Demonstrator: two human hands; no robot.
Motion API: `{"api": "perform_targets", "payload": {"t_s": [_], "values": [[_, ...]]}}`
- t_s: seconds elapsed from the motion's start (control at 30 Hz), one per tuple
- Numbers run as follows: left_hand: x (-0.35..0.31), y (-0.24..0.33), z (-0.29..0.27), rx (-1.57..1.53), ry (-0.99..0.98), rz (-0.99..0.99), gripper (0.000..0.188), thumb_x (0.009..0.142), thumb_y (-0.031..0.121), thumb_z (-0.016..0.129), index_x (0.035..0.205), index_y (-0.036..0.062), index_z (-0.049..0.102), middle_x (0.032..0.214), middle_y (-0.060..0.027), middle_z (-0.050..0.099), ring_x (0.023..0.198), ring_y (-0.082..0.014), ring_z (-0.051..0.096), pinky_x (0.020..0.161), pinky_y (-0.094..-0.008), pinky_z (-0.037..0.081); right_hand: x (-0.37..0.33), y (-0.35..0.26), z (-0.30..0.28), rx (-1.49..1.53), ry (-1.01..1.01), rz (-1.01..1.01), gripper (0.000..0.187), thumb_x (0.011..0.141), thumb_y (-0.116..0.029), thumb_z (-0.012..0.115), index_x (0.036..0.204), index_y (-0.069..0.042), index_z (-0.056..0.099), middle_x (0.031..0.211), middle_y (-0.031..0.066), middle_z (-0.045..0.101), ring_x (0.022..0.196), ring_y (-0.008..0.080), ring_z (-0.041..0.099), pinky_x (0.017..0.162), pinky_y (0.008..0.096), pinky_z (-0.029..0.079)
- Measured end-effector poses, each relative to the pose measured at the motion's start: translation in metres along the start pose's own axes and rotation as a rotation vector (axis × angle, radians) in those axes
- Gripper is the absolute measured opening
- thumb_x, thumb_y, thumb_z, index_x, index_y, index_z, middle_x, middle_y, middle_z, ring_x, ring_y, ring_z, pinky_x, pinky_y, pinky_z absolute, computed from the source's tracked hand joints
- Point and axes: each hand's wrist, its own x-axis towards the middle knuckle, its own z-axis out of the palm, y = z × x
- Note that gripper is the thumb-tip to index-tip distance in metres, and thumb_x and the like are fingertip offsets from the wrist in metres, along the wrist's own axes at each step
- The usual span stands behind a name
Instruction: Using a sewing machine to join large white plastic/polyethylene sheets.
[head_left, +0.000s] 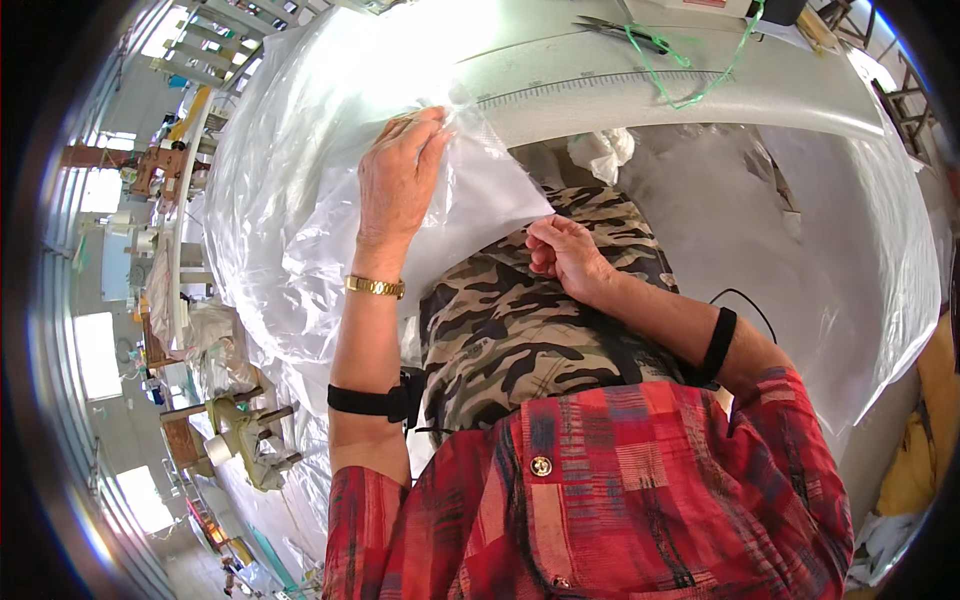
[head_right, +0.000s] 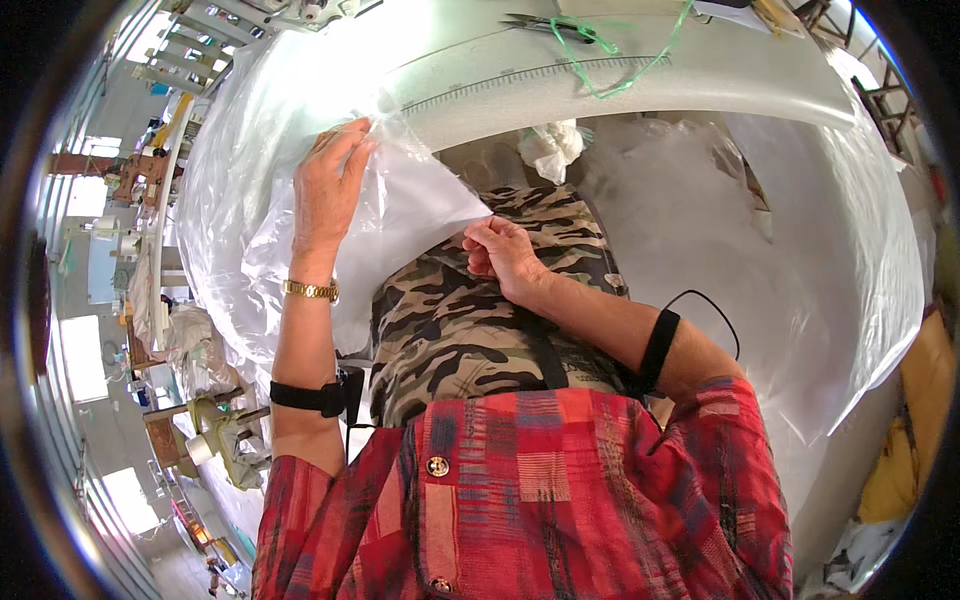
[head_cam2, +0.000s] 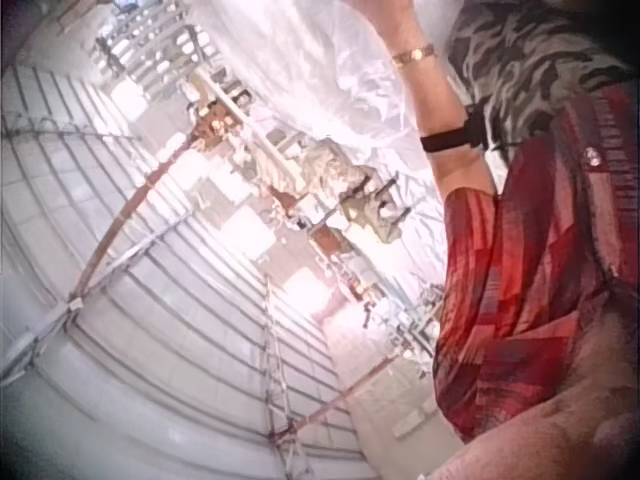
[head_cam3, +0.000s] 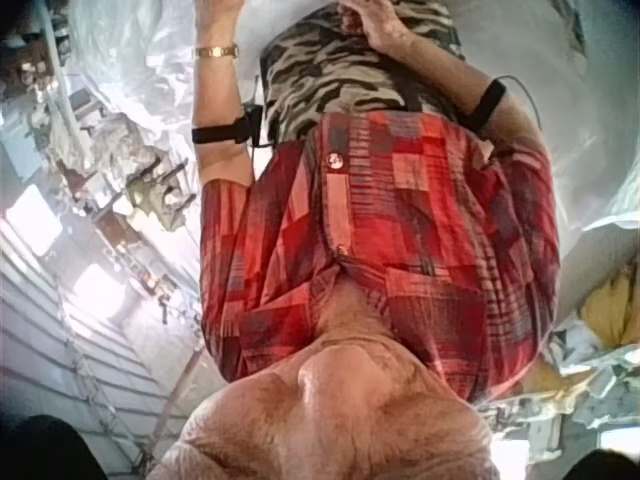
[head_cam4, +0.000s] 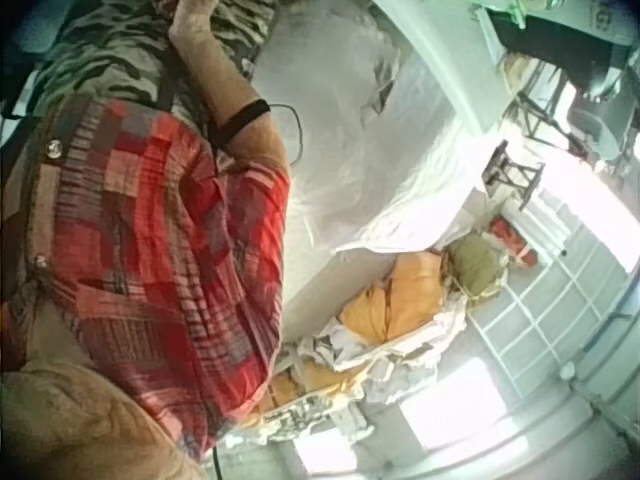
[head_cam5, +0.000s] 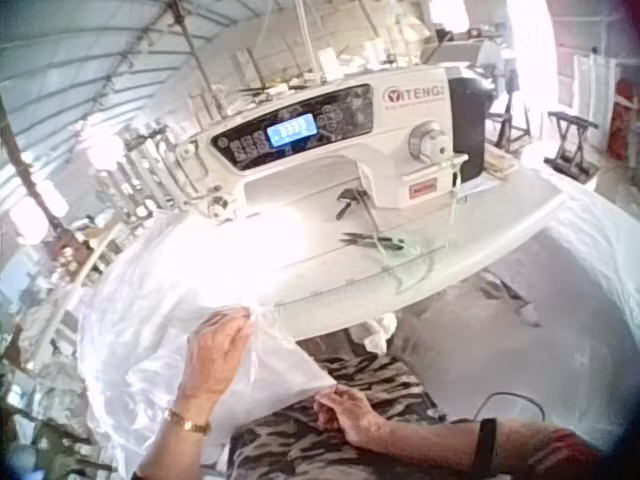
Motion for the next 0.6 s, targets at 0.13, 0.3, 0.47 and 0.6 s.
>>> {"api": "perform_targets", "payload": {"t_s": [0.13,0.3,0.47,0.6], "values": [[0.001,0.0,0.001,-0.001,0.012,0.004,0.016,0.09,0.015,0.061,0.095,0.0003,0.065,0.108,-0.0115,0.068,0.102,-0.0285,0.063,0.086,-0.0371,0.05,-0.006,-0.008,0.002,-0.005,-0.089,-0.017,0.018,0.089,-0.027,0.067,0.1,-0.013,0.061,0.081,-0.0015,0.058,0.063,0.0092,0.053,0.062,0.0271,0.049],[-0.001,0.001,0.0,0.002,-0.009,-0.037,0.019,0.091,0.017,0.061,0.098,0.0004,0.066,0.109,-0.0119,0.069,0.103,-0.0274,0.064,0.088,-0.0365,0.049,-0.008,-0.02,0.018,0.12,-0.167,-0.034,0.021,0.086,-0.03,0.072,0.09,-0.013,0.06,0.073,-0.0029,0.056,0.06,0.0073,0.052,0.057,0.0264,0.046],[0.002,0.003,0.002,-0.021,-0.013,-0.043,0.02,0.092,0.019,0.061,0.096,0.0006,0.066,0.11,-0.0124,0.069,0.103,-0.0267,0.064,0.088,-0.0354,0.049,0.007,-0.019,0.022,0.155,-0.143,-0.152,0.02,0.087,-0.026,0.071,0.081,-0.011,0.06,0.068,-0.0023,0.057,0.056,0.0078,0.051,0.054,0.0241,0.045],[-0.001,0.0,0.001,-0.044,-0.002,-0.058,0.02,0.092,0.019,0.061,0.096,0.0006,0.067,0.11,-0.0127,0.068,0.102,-0.0265,0.064,0.088,-0.0355,0.049,0.002,-0.013,0.027,0.174,-0.074,-0.131,0.019,0.088,-0.022,0.07,0.078,-0.01,0.059,0.066,-0.0009,0.058,0.054,0.0084,0.051,0.052,0.0224,0.044]]}}
